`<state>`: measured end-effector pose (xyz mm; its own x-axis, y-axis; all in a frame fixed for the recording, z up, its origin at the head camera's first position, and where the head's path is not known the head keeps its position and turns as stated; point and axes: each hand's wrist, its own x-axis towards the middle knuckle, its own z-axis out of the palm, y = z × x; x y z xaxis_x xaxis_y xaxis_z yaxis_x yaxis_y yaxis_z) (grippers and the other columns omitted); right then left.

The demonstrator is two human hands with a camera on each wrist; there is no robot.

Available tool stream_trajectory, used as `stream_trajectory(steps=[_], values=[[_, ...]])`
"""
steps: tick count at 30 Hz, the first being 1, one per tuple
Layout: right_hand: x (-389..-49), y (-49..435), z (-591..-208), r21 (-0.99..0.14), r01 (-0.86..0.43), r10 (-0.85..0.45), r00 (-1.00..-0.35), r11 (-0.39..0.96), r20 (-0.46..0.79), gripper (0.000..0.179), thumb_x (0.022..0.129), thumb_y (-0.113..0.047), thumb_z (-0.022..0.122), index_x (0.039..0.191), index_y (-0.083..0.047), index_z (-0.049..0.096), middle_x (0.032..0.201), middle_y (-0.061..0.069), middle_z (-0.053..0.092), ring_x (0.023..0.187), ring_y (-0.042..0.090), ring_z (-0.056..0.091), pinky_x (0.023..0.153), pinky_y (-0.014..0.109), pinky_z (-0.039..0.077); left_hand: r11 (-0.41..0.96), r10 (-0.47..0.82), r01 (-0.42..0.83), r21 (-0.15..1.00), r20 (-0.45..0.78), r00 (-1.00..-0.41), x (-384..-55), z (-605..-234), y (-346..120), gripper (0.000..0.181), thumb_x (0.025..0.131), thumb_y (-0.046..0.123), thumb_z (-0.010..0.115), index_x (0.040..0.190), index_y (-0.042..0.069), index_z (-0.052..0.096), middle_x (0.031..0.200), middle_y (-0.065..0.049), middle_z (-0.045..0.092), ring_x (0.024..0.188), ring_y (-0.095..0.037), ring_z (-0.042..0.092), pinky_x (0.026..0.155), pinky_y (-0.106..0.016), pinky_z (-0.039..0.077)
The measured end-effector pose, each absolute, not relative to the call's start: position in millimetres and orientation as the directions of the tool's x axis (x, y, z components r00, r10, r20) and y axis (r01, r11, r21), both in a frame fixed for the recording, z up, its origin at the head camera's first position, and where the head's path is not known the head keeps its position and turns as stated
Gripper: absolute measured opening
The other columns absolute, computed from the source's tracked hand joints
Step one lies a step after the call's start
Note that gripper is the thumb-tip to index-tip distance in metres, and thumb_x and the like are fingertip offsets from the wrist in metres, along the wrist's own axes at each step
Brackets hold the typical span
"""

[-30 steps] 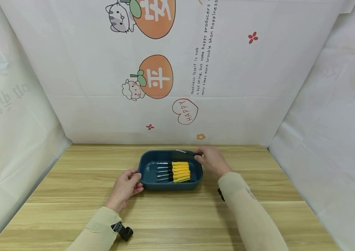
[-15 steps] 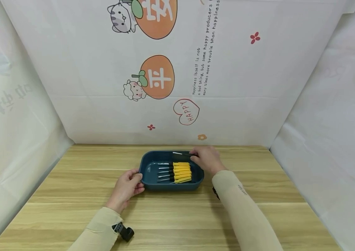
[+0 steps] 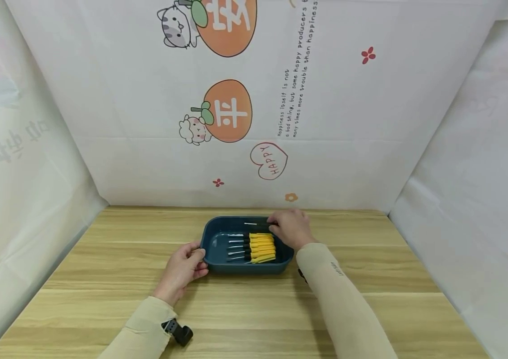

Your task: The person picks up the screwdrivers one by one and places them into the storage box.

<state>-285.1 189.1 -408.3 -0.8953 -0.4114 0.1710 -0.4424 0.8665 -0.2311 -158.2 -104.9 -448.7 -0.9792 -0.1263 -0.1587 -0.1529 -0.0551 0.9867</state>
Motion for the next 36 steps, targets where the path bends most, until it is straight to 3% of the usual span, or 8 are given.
stream_trajectory(steps=[10,36], values=[[-285,178,-413,-0.169,-0.408,-0.391,-0.912,0.897,0.126,0.022,0.1,-0.028,0.073,0.12,-0.021,0.078,0.122,0.003,0.076,0.132,0.038,0.05,0.112,0.065,0.034,-0.051,-0.131,-0.157,0.986,-0.162,-0.978,-158,-449,-105,0.044,0.107,0.016,0.057,0.148,0.001,0.053,0.105,-0.015,0.059,0.079,-0.016,0.062,0.07,-0.027,0.064],[-288,162,-429,-0.05,-0.411,-0.402,-0.906,0.91,0.131,0.02,0.098,-0.026,0.076,0.117,-0.024,0.08,0.121,-0.001,0.076,0.134,0.037,0.05,0.118,0.064,0.032,-0.052,-0.136,-0.159,0.986,-0.165,-0.977,-159,-449,-105,0.043,0.107,0.015,0.057,0.148,0.001,0.053,0.105,-0.016,0.06,0.078,-0.016,0.062,0.07,-0.027,0.064]])
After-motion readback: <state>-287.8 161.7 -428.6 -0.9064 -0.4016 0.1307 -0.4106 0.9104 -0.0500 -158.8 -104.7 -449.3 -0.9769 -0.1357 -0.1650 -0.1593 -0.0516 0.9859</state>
